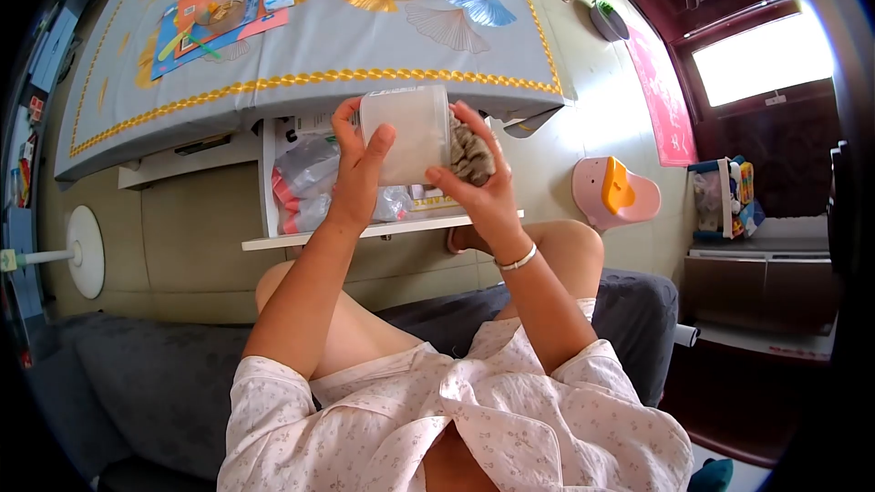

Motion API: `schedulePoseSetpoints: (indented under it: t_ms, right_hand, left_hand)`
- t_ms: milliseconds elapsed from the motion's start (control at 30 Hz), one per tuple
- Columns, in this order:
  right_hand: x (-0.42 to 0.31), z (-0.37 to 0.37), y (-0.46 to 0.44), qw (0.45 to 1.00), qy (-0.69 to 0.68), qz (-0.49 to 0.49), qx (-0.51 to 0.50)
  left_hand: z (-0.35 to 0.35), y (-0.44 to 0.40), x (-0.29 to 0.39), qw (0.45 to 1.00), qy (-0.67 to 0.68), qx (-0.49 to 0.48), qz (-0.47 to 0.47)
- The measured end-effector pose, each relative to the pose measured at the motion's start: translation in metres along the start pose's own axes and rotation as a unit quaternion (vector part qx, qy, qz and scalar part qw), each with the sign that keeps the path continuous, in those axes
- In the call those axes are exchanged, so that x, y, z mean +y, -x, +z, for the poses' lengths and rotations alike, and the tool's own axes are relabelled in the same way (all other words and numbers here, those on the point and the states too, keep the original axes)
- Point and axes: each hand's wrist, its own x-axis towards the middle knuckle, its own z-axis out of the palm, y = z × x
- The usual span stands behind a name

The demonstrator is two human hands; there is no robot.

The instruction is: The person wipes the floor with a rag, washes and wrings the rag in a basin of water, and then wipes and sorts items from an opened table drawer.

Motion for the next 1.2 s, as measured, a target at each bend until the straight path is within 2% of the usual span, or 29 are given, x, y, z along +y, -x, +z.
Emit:
schedulePoseSetpoints:
  t_ms: [100,233,300,400,467,533,600,667,733,767,800,867,900,933,1000,1067,1133,1200]
  right_hand:
    - [0.0,0.001,0.004,0.999,0.01,0.03,-0.028]
    - [-0.004,-0.008,-0.014,0.997,0.057,-0.053,-0.028]
    - [-0.006,-0.009,-0.025,0.995,0.071,-0.065,-0.031]
    - [-0.01,-0.004,-0.031,0.99,0.101,-0.092,-0.029]
    - [-0.017,0.004,-0.026,0.947,0.241,-0.193,-0.091]
    - [-0.018,0.011,-0.019,0.94,0.227,-0.224,-0.117]
    - [-0.021,0.013,-0.006,0.939,0.208,-0.201,-0.188]
    - [-0.018,0.008,0.008,0.951,0.177,-0.184,-0.175]
    - [-0.026,0.001,0.026,0.964,0.098,-0.134,-0.209]
    - [-0.019,-0.004,0.036,0.968,0.095,-0.123,-0.195]
    - [-0.016,-0.01,0.047,0.969,0.096,-0.121,-0.19]
    - [-0.01,-0.026,0.063,0.975,0.087,0.096,-0.183]
    - [-0.005,-0.033,0.066,0.955,0.101,0.215,-0.175]
    - [0.0,-0.036,0.068,0.956,0.1,0.215,-0.173]
    - [0.011,-0.039,0.072,0.962,0.098,0.255,-0.022]
    - [0.023,-0.046,0.071,0.953,0.092,0.288,-0.016]
    - [0.041,-0.053,0.076,0.937,0.184,0.296,-0.018]
    - [0.058,-0.065,0.083,0.928,0.186,0.321,-0.015]
  left_hand:
    - [-0.006,-0.002,-0.006,1.0,-0.004,0.011,-0.023]
    - [-0.005,0.0,-0.006,0.993,0.074,-0.028,-0.091]
    - [-0.004,0.0,-0.004,0.977,0.102,-0.039,-0.181]
    - [-0.006,-0.001,-0.013,0.972,0.113,-0.026,-0.202]
    - [-0.008,-0.002,-0.015,0.965,0.166,-0.025,-0.2]
    - [-0.012,0.0,-0.02,0.954,0.215,-0.028,-0.206]
    - [-0.017,-0.003,-0.025,0.94,0.273,-0.032,-0.202]
    - [-0.02,-0.009,-0.033,0.939,0.281,-0.025,-0.198]
    - [-0.03,-0.015,-0.04,0.932,0.286,0.02,-0.22]
    - [-0.028,-0.016,-0.037,0.946,0.232,0.084,-0.211]
    - [-0.026,-0.016,-0.033,0.945,0.23,0.081,-0.216]
    - [-0.022,-0.014,-0.029,0.947,0.197,0.148,-0.207]
    - [-0.023,-0.014,-0.033,0.952,0.197,0.134,-0.194]
    - [-0.024,-0.012,-0.041,0.952,0.196,0.134,-0.195]
    - [-0.028,-0.004,-0.064,0.971,0.092,0.09,-0.203]
    - [-0.018,0.009,-0.08,0.972,0.071,0.061,-0.215]
    - [0.003,0.024,-0.082,0.956,0.068,0.044,-0.283]
    - [0.004,0.027,-0.09,0.95,0.072,0.023,-0.302]
